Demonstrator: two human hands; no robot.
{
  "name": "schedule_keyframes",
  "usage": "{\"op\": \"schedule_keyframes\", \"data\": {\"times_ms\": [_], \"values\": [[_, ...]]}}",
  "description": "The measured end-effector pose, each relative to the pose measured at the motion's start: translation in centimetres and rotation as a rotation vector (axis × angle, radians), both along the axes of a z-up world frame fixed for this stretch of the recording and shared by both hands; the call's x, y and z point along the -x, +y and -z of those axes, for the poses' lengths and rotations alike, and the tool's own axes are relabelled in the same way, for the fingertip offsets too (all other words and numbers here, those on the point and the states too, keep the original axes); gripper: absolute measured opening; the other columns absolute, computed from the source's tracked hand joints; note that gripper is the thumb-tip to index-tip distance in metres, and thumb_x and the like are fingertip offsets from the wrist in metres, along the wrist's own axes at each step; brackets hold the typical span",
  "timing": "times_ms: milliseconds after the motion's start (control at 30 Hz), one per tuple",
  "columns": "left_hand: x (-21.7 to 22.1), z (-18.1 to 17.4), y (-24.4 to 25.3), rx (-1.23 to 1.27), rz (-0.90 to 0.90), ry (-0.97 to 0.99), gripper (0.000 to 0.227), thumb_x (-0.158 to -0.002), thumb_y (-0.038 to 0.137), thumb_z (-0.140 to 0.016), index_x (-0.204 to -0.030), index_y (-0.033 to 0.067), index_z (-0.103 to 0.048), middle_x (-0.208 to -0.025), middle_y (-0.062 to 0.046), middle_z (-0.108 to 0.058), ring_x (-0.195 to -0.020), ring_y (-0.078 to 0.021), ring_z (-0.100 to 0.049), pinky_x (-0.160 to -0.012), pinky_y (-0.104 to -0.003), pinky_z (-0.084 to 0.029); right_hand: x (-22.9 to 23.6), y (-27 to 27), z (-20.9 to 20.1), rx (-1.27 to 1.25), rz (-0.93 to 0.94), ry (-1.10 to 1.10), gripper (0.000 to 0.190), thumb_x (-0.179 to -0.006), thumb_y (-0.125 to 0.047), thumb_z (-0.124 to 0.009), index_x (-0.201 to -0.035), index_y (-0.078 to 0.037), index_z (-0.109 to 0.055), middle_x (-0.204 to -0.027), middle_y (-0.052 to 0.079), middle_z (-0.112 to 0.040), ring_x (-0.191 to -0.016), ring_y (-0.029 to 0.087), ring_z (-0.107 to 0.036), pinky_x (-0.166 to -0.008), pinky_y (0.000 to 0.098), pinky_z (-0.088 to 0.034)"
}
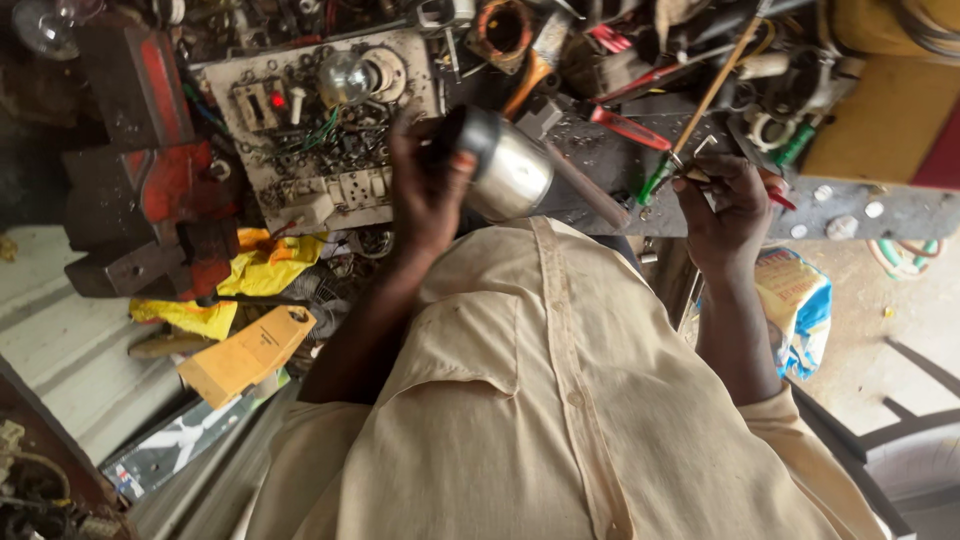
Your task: The person holds a metal cylinder and repeatedly hammers its rim with a hammer. They then use a red marker to draw lines on the cylinder's interior and exterior surfaces. The person continues hammering the cylinder and briefly picks up a small metal ring before resuming hammering.
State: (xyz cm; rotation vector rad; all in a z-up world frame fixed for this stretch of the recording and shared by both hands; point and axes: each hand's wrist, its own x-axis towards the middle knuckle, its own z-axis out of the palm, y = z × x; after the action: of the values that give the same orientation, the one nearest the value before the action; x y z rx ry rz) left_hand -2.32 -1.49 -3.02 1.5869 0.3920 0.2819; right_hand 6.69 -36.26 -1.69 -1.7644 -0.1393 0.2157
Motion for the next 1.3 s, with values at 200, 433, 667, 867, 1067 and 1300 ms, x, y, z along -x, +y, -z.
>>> {"op": "schedule_keyframes", "data": {"times_ms": [200,433,667,867,1067,1300], "values": [[-0.7,1.7,-2.4,-0.221,0.085,-0.116,0.09,-0.1,0.06,-0.066,-0.162,0.013,-0.02,-0.139,-0.017,-0.059,-0.127,-0.0274,-0.067,-0.11,-0.042,-0.062,0.8,2.1,0.6,0.208,-0.099,-0.053,0.025,-0.099,0.009,-0.079,-0.117,-0.001,-0.065,-0.112,0.005,-0.069,-0.1,0.01,-0.067,-0.095,0.0243,-0.054],[-0.3,2.5,-2.9,0.599,0.088,0.09,0.075,-0.107,0.056,-0.058,-0.16,0.008,-0.033,-0.142,-0.011,-0.054,-0.116,-0.0204,-0.063,-0.08,-0.029,-0.055,1.5,2.8,1.2,0.248,-0.177,-0.107,0.026,-0.097,0.008,-0.08,-0.116,-0.001,-0.065,-0.113,0.009,-0.067,-0.1,0.013,-0.068,-0.091,0.0245,-0.056],[1.4,7.7,-5.8,1.319,0.049,0.17,0.056,-0.119,0.054,-0.047,-0.152,0.0091,-0.053,-0.116,-0.004,-0.065,-0.082,-0.0071,-0.06,-0.052,-0.017,-0.044,3.0,2.3,1.6,0.302,-0.201,-0.101,0.025,-0.099,0.007,-0.08,-0.118,-0.001,-0.066,-0.109,0.009,-0.068,-0.1,0.013,-0.068,-0.09,0.0243,-0.055],[1.7,7.2,-6.2,1.155,0.134,0.189,0.057,-0.11,0.054,-0.053,-0.143,0.0081,-0.051,-0.111,-0.01,-0.066,-0.082,-0.019,-0.068,-0.063,-0.032,-0.059,1.5,1.3,3.9,0.712,-0.271,-0.313,0.015,-0.102,-0.003,-0.083,-0.109,-0.004,-0.07,-0.102,0.008,-0.073,-0.088,0.021,-0.068,-0.079,0.0343,-0.054],[2.3,3.0,-2.4,1.119,0.096,0.183,0.071,-0.097,0.059,-0.056,-0.15,0.015,-0.038,-0.137,-0.013,-0.052,-0.122,-0.0282,-0.061,-0.084,-0.044,-0.065,-0.1,1.4,7.1,0.803,-0.328,-0.314,0.009,-0.103,-0.008,-0.077,-0.107,-0.005,-0.069,-0.098,0.009,-0.068,-0.093,0.027,-0.067,-0.082,0.0392,-0.054],[12.3,-4.1,10.9,0.995,-0.08,-0.244,0.075,-0.103,0.062,-0.057,-0.153,0.0079,-0.044,-0.139,-0.013,-0.057,-0.125,-0.0251,-0.062,-0.102,-0.041,-0.06,1.6,7.1,2.2,0.812,-0.317,-0.47,0.022,-0.096,-0.007,-0.079,-0.115,-0.002,-0.069,-0.112,0.012,-0.069,-0.108,0.032,-0.066,-0.095,0.0446,-0.052]]}}
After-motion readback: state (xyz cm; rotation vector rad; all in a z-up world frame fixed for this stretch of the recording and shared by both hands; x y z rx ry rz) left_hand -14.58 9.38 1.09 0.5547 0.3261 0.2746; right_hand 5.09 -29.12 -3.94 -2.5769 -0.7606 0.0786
